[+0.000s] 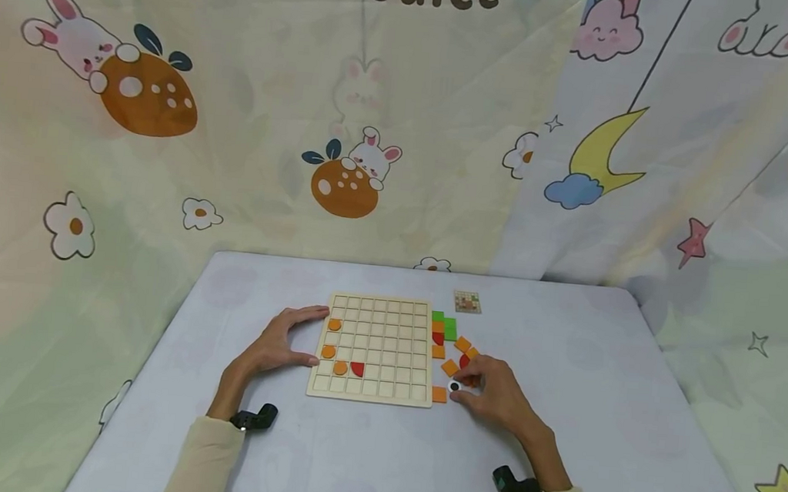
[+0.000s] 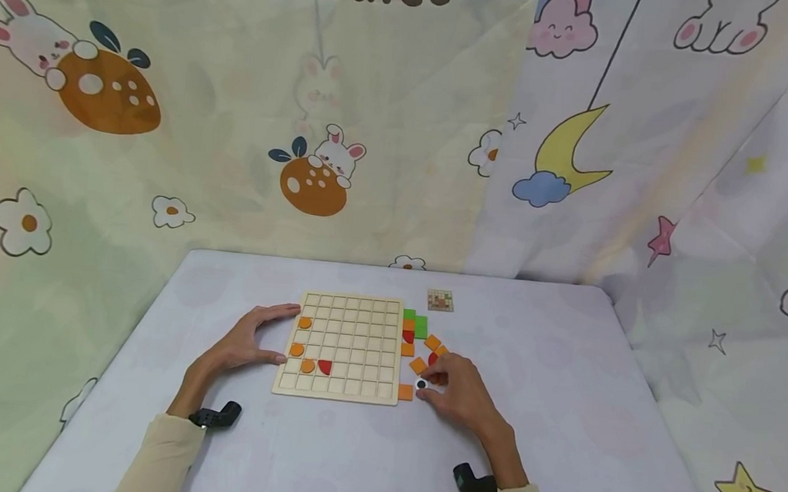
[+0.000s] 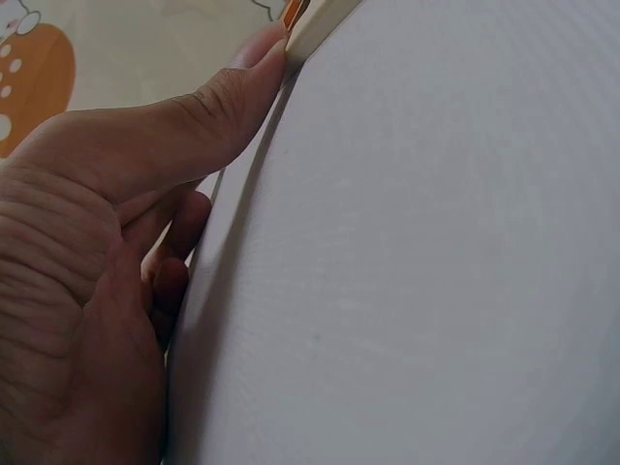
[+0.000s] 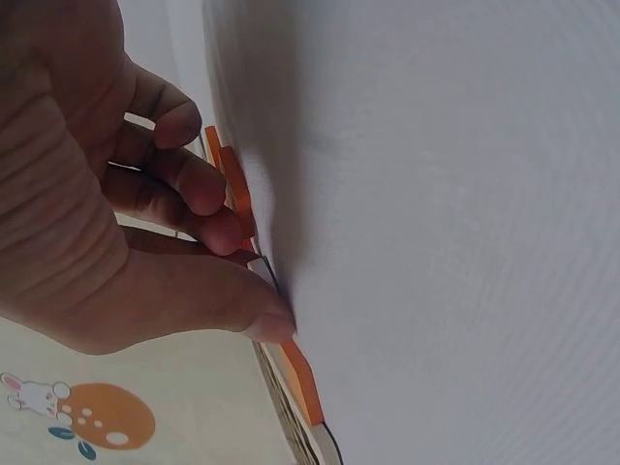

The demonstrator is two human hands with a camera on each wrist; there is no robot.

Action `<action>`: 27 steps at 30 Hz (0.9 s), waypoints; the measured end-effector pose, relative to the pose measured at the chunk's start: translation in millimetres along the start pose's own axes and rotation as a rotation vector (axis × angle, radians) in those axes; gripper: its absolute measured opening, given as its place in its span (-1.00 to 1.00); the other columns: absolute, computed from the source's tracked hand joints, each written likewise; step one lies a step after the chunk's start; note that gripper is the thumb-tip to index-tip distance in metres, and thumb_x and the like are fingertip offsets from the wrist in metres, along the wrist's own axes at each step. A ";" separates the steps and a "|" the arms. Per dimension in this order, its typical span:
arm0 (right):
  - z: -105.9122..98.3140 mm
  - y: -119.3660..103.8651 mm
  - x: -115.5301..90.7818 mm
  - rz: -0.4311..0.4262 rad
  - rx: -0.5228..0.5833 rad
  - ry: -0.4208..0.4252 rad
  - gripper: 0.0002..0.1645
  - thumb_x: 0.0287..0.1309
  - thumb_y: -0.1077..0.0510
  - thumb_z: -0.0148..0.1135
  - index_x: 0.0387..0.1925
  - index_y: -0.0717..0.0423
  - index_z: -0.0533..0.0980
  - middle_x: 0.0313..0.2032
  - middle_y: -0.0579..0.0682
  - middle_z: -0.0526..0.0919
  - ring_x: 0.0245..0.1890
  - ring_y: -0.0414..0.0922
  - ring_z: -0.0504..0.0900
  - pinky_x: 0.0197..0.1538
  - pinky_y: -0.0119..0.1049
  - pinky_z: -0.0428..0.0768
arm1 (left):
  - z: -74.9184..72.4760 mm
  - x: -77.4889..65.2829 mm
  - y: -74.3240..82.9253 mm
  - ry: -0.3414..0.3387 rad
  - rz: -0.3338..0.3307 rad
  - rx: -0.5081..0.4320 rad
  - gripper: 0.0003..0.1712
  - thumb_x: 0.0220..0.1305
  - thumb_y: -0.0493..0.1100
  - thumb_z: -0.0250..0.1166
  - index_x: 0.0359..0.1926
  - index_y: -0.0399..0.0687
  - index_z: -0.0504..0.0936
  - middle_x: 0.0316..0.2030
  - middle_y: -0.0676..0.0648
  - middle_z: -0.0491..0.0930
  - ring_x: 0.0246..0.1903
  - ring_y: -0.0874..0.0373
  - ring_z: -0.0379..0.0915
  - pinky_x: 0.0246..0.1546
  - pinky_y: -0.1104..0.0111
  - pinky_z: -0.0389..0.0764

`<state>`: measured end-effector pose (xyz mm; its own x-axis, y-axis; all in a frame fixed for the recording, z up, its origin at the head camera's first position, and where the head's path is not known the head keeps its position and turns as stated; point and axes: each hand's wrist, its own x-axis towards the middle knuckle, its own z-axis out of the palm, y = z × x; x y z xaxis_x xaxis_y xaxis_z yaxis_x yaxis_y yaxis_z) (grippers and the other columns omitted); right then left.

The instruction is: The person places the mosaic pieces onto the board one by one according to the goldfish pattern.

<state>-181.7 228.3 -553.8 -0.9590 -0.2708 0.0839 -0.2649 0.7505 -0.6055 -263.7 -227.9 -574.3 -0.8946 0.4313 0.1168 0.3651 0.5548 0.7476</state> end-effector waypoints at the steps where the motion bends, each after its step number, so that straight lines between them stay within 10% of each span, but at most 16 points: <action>1: 0.3 0.3 -0.3 -0.005 -0.001 0.002 -0.72 -0.01 0.13 0.78 -0.22 -0.05 0.85 -0.39 -0.28 0.62 -0.30 -0.26 0.50 -0.19 -0.42 0.58 | 0.2 0.0 0.2 0.000 0.001 -0.003 0.13 -0.06 0.06 0.79 0.56 0.02 0.52 0.60 -0.11 0.44 0.54 -0.25 0.32 0.54 -0.31 0.29; 27: 1.3 2.5 5.9 -0.159 0.075 0.103 -0.70 0.02 0.23 0.72 -0.16 0.03 0.83 -0.34 -0.24 0.73 -0.34 -0.20 0.60 -0.26 -0.40 0.61 | 1.0 0.1 -1.3 -0.004 -0.021 0.014 0.14 -0.07 0.05 0.79 0.57 0.08 0.52 0.61 -0.10 0.43 0.55 -0.24 0.30 0.57 -0.33 0.27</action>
<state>-187.9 227.8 -555.9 -0.9120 -0.3162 0.2613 -0.4091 0.6555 -0.6349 -263.9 -227.8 -575.9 -0.9009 0.4226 0.0988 0.3503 0.5736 0.7405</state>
